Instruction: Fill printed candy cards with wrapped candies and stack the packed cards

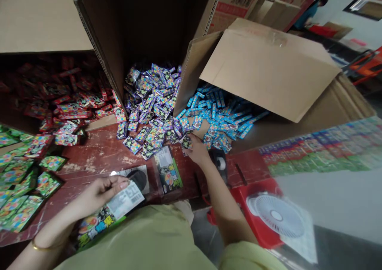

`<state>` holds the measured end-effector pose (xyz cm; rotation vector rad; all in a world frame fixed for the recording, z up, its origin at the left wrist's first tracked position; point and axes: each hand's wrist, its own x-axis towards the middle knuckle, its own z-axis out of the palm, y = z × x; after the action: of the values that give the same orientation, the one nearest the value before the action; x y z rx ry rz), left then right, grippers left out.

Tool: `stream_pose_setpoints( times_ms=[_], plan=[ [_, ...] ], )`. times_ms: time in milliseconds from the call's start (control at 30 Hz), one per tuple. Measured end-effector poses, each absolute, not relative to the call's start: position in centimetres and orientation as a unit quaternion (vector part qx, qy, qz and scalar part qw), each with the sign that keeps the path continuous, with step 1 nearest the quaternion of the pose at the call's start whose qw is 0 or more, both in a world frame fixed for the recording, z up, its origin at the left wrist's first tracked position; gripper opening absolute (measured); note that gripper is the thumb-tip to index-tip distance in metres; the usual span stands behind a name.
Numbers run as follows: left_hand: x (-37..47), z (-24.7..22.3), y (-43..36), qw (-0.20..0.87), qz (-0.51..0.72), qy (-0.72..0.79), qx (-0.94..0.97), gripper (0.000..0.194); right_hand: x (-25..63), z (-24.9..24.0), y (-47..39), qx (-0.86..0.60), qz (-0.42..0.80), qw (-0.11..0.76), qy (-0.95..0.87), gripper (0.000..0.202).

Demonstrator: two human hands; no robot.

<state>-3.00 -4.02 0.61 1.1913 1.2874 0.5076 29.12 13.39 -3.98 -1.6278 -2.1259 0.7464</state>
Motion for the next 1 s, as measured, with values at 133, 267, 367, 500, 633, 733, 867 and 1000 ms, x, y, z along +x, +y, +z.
stream_pose_setpoints(
  times_ms=[133, 267, 367, 500, 633, 733, 867, 1000],
  plan=[
    [-3.5, 0.6, -3.8, 0.637, 0.235, 0.554, 0.482, 0.042, 26.6, -1.4, 10.6, -0.417, 0.544, 0.237, -0.689, 0.056],
    [-3.5, -0.4, -4.2, 0.653, 0.239, 0.561, 0.449, 0.044, 23.5, -0.4, 7.4, -0.339, 0.7, 0.2, -0.595, 0.04],
    [-4.1, -1.2, -4.7, 0.647, 0.247, 0.582, 0.427, 0.045, 21.2, -1.2, 5.4, -0.343, 0.718, 0.236, -0.558, 0.044],
    [-5.3, -1.9, -6.0, 0.658, 0.236, 0.582, 0.414, 0.042, 18.1, -3.0, 2.8, -0.411, 0.638, 0.354, -0.546, 0.03],
    [-5.6, -2.2, -6.9, 0.666, 0.253, 0.569, 0.41, 0.036, 16.4, -4.1, 0.6, -0.465, 0.595, 0.371, -0.541, 0.028],
    [-5.4, -2.1, -7.1, 0.668, 0.259, 0.552, 0.426, 0.032, 16.6, -4.4, 0.3, -0.404, 0.637, 0.266, -0.6, 0.022],
    [-5.0, -1.8, -7.0, 0.676, 0.245, 0.532, 0.447, 0.031, 17.3, -4.1, 0.7, -0.335, 0.623, 0.209, -0.675, 0.018],
    [-5.0, -1.6, -6.8, 0.676, 0.257, 0.531, 0.441, 0.035, 16.5, -4.1, 0.5, -0.336, 0.638, 0.2, -0.664, 0.015]
  ],
)
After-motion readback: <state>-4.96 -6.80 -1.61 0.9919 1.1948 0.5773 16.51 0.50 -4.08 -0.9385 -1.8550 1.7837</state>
